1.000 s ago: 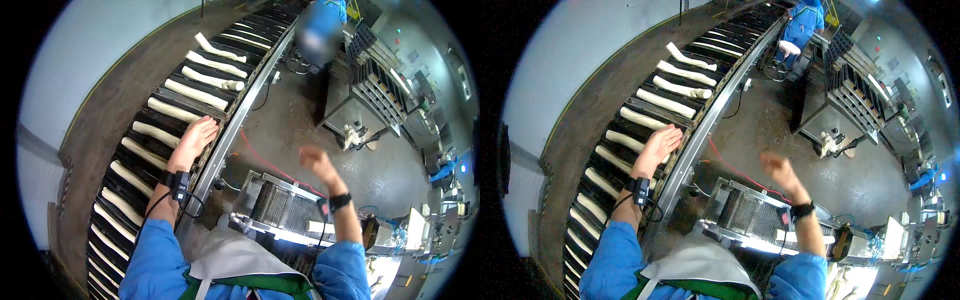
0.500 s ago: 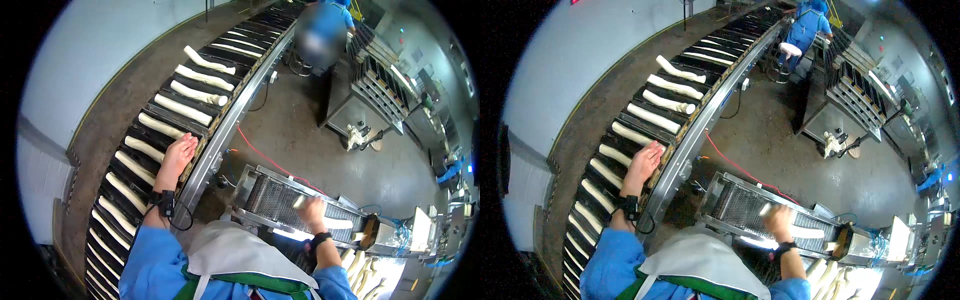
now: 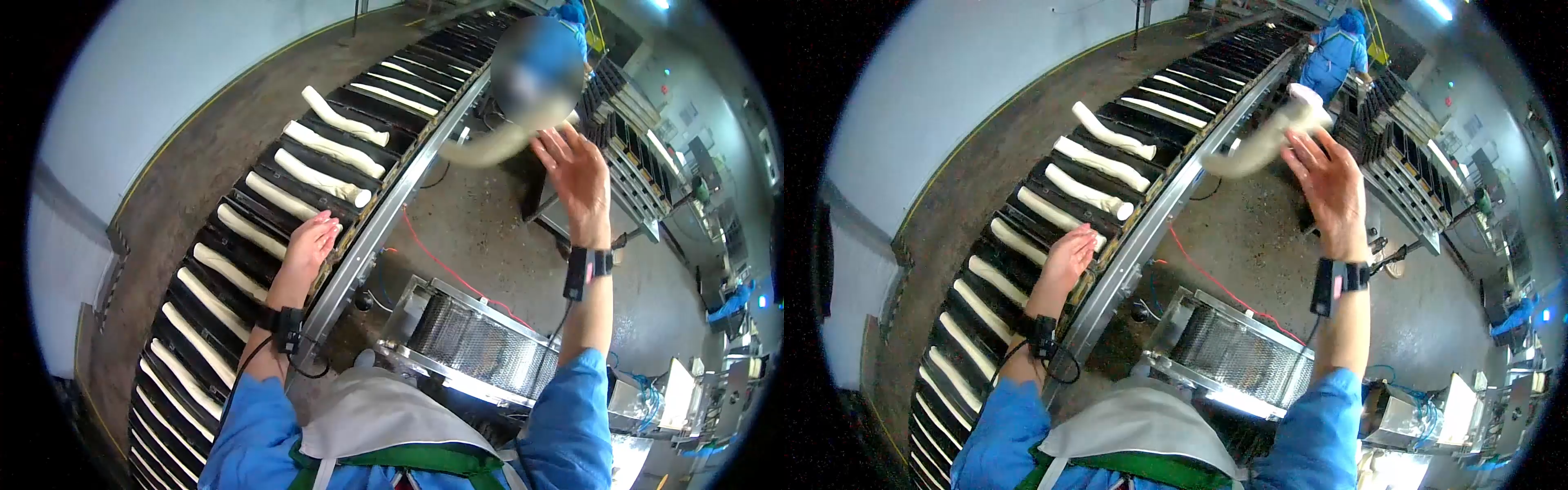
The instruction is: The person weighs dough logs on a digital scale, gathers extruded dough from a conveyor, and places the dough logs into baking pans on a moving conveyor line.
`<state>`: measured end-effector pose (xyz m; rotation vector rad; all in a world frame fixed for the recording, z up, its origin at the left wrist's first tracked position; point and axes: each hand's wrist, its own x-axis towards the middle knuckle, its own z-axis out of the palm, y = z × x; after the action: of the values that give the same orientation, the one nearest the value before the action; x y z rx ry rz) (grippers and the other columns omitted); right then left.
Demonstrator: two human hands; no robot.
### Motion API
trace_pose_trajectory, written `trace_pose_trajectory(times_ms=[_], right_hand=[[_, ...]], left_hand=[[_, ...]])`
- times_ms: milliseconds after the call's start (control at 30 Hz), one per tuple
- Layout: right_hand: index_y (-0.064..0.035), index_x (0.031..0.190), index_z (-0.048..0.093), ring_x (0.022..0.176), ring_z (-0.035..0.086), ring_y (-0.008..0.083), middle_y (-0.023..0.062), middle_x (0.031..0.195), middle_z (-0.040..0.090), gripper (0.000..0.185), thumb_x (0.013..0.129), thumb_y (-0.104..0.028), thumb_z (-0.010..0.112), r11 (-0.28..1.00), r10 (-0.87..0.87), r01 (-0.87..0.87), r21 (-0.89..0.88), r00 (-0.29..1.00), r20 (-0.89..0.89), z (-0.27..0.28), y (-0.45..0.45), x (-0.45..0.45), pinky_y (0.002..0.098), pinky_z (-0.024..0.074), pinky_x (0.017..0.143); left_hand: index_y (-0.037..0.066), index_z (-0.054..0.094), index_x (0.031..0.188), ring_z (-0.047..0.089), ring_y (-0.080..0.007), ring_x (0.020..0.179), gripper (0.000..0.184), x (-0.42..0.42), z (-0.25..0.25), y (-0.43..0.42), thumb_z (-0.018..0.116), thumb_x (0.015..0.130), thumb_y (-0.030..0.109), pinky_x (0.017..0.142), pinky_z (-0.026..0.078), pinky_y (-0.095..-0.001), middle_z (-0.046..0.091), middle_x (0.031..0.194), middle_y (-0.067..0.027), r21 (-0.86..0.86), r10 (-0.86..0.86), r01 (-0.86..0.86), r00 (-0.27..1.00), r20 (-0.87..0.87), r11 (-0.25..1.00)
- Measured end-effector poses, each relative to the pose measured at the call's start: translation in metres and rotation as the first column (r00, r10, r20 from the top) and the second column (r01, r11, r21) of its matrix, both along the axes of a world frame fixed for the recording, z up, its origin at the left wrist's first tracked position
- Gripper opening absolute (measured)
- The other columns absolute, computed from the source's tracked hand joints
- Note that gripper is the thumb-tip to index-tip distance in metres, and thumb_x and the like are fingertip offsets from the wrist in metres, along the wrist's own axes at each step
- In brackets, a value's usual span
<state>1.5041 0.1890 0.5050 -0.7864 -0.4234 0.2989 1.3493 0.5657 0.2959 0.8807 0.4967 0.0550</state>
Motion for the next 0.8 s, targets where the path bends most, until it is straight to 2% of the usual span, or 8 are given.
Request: trace_pose_trajectory(times_ms=[67, 200, 433, 533, 633, 667, 733, 800], right_hand=[[0.0045, 0.136, 0.030, 0.128, 0.039, 0.0328, 0.0236, 0.136, 0.040, 0.061, 0.087, -0.021, 0.056, 0.986, -0.069, 0.087, -0.141, 0.990, 0.125, 0.005, 0.021, 0.005, 0.0505, 0.0280, 0.109], [-0.0032, 0.134, 0.040, 0.123, 0.047, 0.0264, 0.0146, 0.134, 0.046, 0.061, 0.081, -0.021, 0.065, 0.934, -0.017, 0.074, -0.350, 0.987, 0.161, -0.017, 0.009, -0.016, 0.0454, 0.0358, 0.104], [-0.0032, 0.115, 0.059, 0.098, 0.058, 0.0179, 0.0056, 0.109, 0.062, 0.038, 0.079, -0.014, 0.061, 0.601, -0.237, 0.067, -0.796, 0.967, -0.097, -0.188, -0.106, -0.113, 0.0340, 0.0479, 0.086], [0.0019, 0.117, 0.055, 0.100, 0.057, 0.0203, 0.0091, 0.112, 0.058, 0.044, 0.082, -0.024, 0.061, 0.705, -0.452, 0.058, -0.707, 0.804, -0.385, -0.242, -0.140, -0.182, 0.0344, 0.0471, 0.084], [0.0007, 0.125, 0.046, 0.107, 0.056, 0.0278, 0.0139, 0.120, 0.055, 0.044, 0.086, -0.018, 0.056, 0.737, -0.512, 0.042, -0.675, 0.687, -0.516, -0.253, -0.163, -0.221, 0.0384, 0.0462, 0.087], [-0.0004, 0.125, 0.045, 0.107, 0.056, 0.0278, 0.0140, 0.120, 0.054, 0.043, 0.087, -0.018, 0.055, 0.708, -0.570, 0.048, -0.704, 0.629, -0.530, -0.253, -0.166, -0.228, 0.0381, 0.0463, 0.087], [-0.0015, 0.125, 0.045, 0.106, 0.056, 0.0276, 0.0135, 0.119, 0.055, 0.042, 0.088, -0.019, 0.054, 0.755, -0.566, 0.110, -0.647, 0.607, -0.557, -0.261, -0.180, -0.235, 0.0375, 0.0463, 0.087], [-0.0025, 0.125, 0.045, 0.105, 0.056, 0.0275, 0.0131, 0.117, 0.055, 0.041, 0.089, -0.020, 0.054, 0.790, -0.562, 0.173, -0.588, 0.586, -0.584, -0.263, -0.186, -0.227, 0.0369, 0.0464, 0.087]], left_hand=[[0.005, 0.052, 0.119, 0.055, -0.0142, 0.097, 0.037, 0.019, 0.006, -0.007, 0.060, 0.084, 0.009, 0.083, 0.043, -0.0250, 0.057, 0.111, -0.0067, -0.011, -0.010, 0.010, 1.000, 0.019, 1.000], [0.005, 0.051, 0.116, 0.055, -0.0152, 0.097, 0.035, 0.069, -0.023, -0.010, 0.060, 0.082, 0.005, 0.084, 0.044, -0.0269, 0.057, 0.105, -0.0050, 0.024, -0.015, 0.014, 0.999, 0.052, 1.000], [0.003, 0.031, 0.130, 0.057, -0.0216, 0.090, 0.066, 0.127, -0.027, -0.032, 0.066, 0.074, 0.007, 0.073, 0.048, -0.0349, 0.055, 0.103, -0.0113, 0.224, 0.082, -0.058, 0.992, -0.100, 0.973], [0.003, 0.042, 0.124, 0.057, -0.0230, 0.093, 0.057, 0.146, -0.110, 0.005, 0.065, 0.072, 0.000, 0.077, 0.049, -0.0346, 0.054, 0.111, -0.0124, 0.432, 0.008, -0.035, 0.998, 0.065, 0.901], [0.005, 0.050, 0.112, 0.057, -0.0257, 0.091, 0.044, 0.144, -0.072, 0.006, 0.064, 0.071, -0.001, 0.074, 0.049, -0.0359, 0.054, 0.108, -0.0128, 0.780, 0.053, -0.006, 0.998, -0.035, 0.626], [0.009, 0.046, 0.110, 0.058, -0.0285, 0.087, 0.042, 0.139, -0.083, 0.027, 0.062, 0.071, 0.006, 0.064, 0.050, -0.0385, 0.054, 0.108, -0.0132, 0.998, -0.131, 0.030, 0.991, -0.024, 0.046], [0.007, 0.050, 0.115, 0.057, -0.0306, 0.092, 0.047, 0.178, -0.150, 0.065, 0.060, 0.070, 0.002, 0.065, 0.051, -0.0373, 0.053, 0.110, -0.0159, 0.607, 0.107, -0.123, 0.992, 0.062, 0.785], [0.006, 0.046, 0.124, 0.050, -0.0338, 0.105, 0.056, 0.182, -0.135, 0.053, 0.057, 0.070, -0.001, 0.080, 0.045, -0.0391, 0.048, 0.118, -0.0193, 0.643, 0.458, -0.312, 0.886, -0.068, 0.699]])
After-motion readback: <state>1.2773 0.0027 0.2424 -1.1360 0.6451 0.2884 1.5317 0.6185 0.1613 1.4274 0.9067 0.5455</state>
